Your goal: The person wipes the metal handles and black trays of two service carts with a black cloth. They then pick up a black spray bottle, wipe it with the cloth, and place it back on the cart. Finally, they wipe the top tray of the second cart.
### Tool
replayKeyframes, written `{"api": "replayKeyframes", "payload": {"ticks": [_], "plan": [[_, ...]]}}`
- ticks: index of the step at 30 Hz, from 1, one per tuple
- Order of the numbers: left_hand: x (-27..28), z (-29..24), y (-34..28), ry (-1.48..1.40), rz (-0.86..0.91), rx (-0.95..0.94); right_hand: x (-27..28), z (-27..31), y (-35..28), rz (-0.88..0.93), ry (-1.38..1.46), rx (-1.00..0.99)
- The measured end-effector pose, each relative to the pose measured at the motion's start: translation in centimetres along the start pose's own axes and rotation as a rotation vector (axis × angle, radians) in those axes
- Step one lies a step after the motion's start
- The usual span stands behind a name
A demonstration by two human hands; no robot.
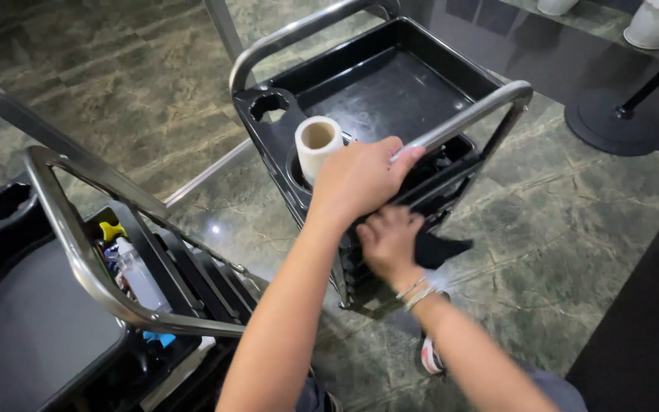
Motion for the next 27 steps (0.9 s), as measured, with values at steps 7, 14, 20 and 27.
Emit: {"api": "replayKeyframes", "payload": {"ticks": [7, 14, 20, 27], "plan": [[-0.4, 0.6, -0.4, -0.058, -0.003, 0.015, -4.5, -6.8, -1.4, 0.128, -0.111, -0.029], [-0.2, 0.2, -1.1, -0.054, -0.008, 0.027, -0.2, -20.8, 3.7, -0.083, 0.117, -0.229], [-0.2, 0.0, -0.9, -0.046, -0.010, 0.026, -2.2, -10.4, -1.8, -0.033, -0.064, -0.190], [-0.3, 0.4, -1.6, -0.013, 0.026, 0.058, 2.2, 5.6, -3.6, -0.027, 0.238, -0.086]]}}
Point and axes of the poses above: each hand's wrist, its own y-axis towards the middle knuckle, its own x-axis out of the back of the hand, z = x × y, the point moved 7 cm from there along y, towards the middle knuckle, and after that the axes turned 4 degrees about z, right-handed, at the moved point
